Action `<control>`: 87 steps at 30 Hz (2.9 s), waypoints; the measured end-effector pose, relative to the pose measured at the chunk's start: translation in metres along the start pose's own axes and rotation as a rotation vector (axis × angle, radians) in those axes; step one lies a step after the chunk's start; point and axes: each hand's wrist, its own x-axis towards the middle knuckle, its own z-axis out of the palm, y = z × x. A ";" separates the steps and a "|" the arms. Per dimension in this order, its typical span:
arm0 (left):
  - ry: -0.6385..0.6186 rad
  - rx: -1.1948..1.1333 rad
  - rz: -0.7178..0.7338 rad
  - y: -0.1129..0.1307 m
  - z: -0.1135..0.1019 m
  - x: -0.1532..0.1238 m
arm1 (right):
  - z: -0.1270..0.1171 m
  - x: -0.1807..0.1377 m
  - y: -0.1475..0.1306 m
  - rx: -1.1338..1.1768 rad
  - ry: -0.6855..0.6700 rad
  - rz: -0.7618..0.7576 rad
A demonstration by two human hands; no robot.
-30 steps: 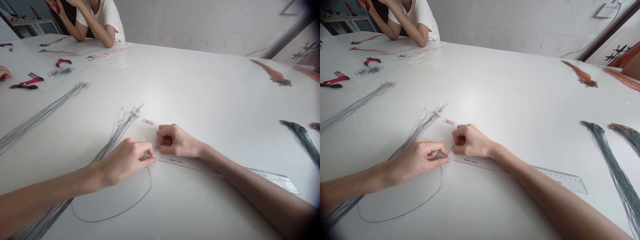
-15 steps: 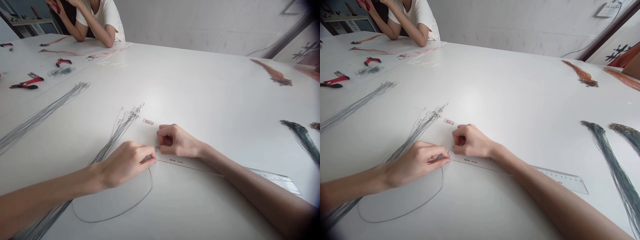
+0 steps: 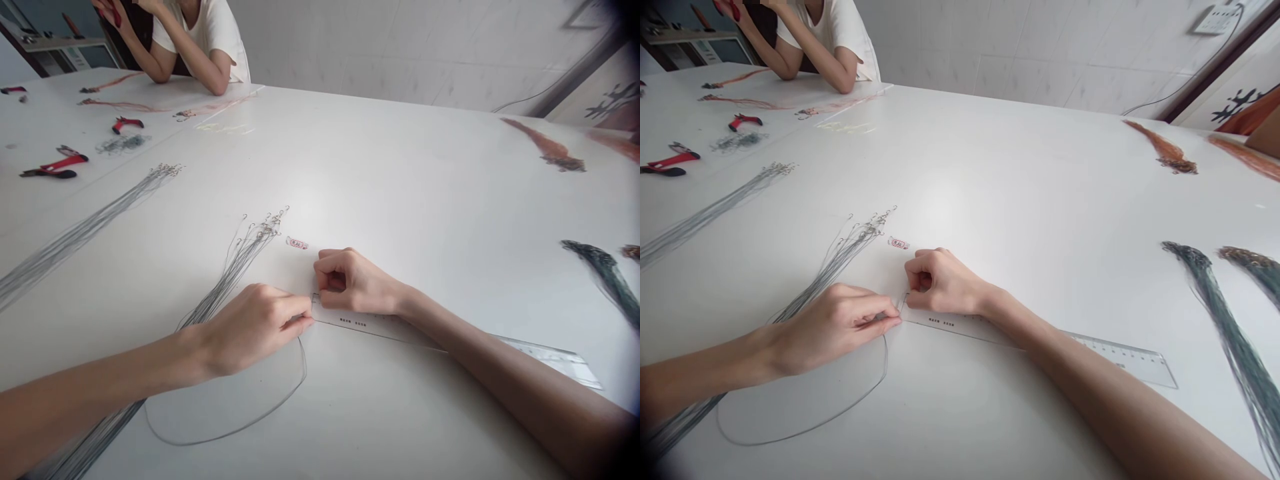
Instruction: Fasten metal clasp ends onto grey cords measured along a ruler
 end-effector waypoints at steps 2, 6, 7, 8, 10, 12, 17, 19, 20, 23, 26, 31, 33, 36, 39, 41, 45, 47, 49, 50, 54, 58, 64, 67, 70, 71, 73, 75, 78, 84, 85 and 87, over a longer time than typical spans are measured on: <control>-0.018 0.003 -0.002 0.000 0.000 0.000 | 0.000 0.000 0.000 0.000 -0.001 -0.001; -0.033 0.003 0.009 -0.001 0.000 -0.001 | 0.000 0.000 -0.001 0.001 -0.001 0.005; -0.035 0.006 0.013 -0.001 0.000 -0.001 | 0.000 0.000 -0.001 -0.001 0.000 0.006; -0.036 0.009 0.021 -0.002 0.000 -0.001 | 0.000 0.000 -0.001 -0.003 0.000 0.007; -0.028 0.010 0.035 -0.002 0.001 -0.001 | 0.000 0.000 -0.001 -0.007 0.000 0.006; 0.008 0.000 0.059 -0.004 0.002 -0.002 | 0.000 0.000 -0.001 -0.007 0.000 0.006; 0.053 -0.001 0.084 -0.007 0.005 -0.002 | 0.000 0.000 0.000 0.001 0.004 0.007; 0.050 0.013 0.089 -0.007 0.005 -0.002 | 0.000 0.000 -0.001 0.002 0.005 0.005; 0.052 0.022 0.095 -0.007 0.005 -0.002 | 0.000 0.000 -0.001 0.002 0.005 0.004; 0.044 0.047 0.111 -0.006 0.005 -0.002 | 0.000 0.000 -0.001 0.001 0.005 0.001; 0.020 0.061 0.116 -0.006 0.004 -0.002 | 0.000 0.000 0.000 0.005 0.006 0.007; 0.017 0.077 0.123 -0.008 0.003 -0.002 | 0.001 0.000 0.000 0.003 0.005 0.004; 0.023 0.084 0.130 -0.007 0.003 -0.002 | 0.001 0.000 0.000 -0.001 0.008 0.003; 0.027 0.094 0.140 -0.007 0.003 -0.002 | 0.001 0.000 0.000 0.001 0.009 0.003; 0.033 0.104 0.150 -0.007 0.003 -0.002 | 0.001 0.000 0.000 0.002 0.007 0.002; 0.038 0.109 0.155 -0.007 0.003 -0.002 | 0.001 0.000 0.000 0.001 0.005 0.005; 0.045 0.112 0.161 -0.007 0.003 -0.002 | 0.001 0.000 -0.001 0.004 0.004 0.015; 0.049 0.111 0.166 -0.007 0.003 -0.003 | 0.000 0.000 -0.001 0.005 0.005 0.015; 0.049 0.110 0.168 -0.007 0.003 -0.003 | 0.000 0.000 -0.001 0.004 0.004 0.014; 0.051 0.110 0.171 -0.007 0.003 -0.003 | 0.000 0.000 -0.001 0.004 0.004 0.015; 0.066 0.108 0.180 -0.008 0.003 -0.002 | 0.000 0.000 -0.001 0.001 0.002 0.015; 0.068 0.105 0.182 -0.008 0.003 -0.002 | 0.000 0.000 -0.001 0.001 -0.001 0.016; 0.019 0.106 0.151 -0.007 0.002 -0.002 | 0.000 0.000 -0.001 0.010 -0.005 0.011; 0.021 0.104 0.156 -0.008 0.002 -0.003 | 0.000 0.000 -0.001 0.019 -0.004 0.017; 0.024 0.105 0.150 -0.008 0.003 -0.002 | -0.001 0.000 0.000 0.064 -0.006 0.029; 0.025 0.101 0.145 -0.008 0.003 -0.002 | -0.002 0.000 0.000 0.101 -0.011 0.040; 0.037 0.082 0.127 -0.007 0.002 -0.001 | -0.003 0.000 0.000 0.198 -0.024 0.073; 0.081 0.055 0.122 -0.007 0.001 0.000 | -0.005 -0.001 0.000 0.301 -0.032 0.096; 0.172 0.031 0.143 -0.007 0.000 0.001 | -0.008 -0.001 0.002 0.417 -0.028 0.085; 0.338 0.027 0.186 -0.008 0.001 0.000 | -0.011 0.001 0.007 0.607 -0.006 0.065; 0.363 0.019 0.177 -0.008 0.001 0.000 | -0.012 0.002 0.008 0.620 0.006 0.063; 0.401 0.010 0.146 -0.008 0.001 0.002 | -0.012 0.002 0.008 0.630 0.023 0.058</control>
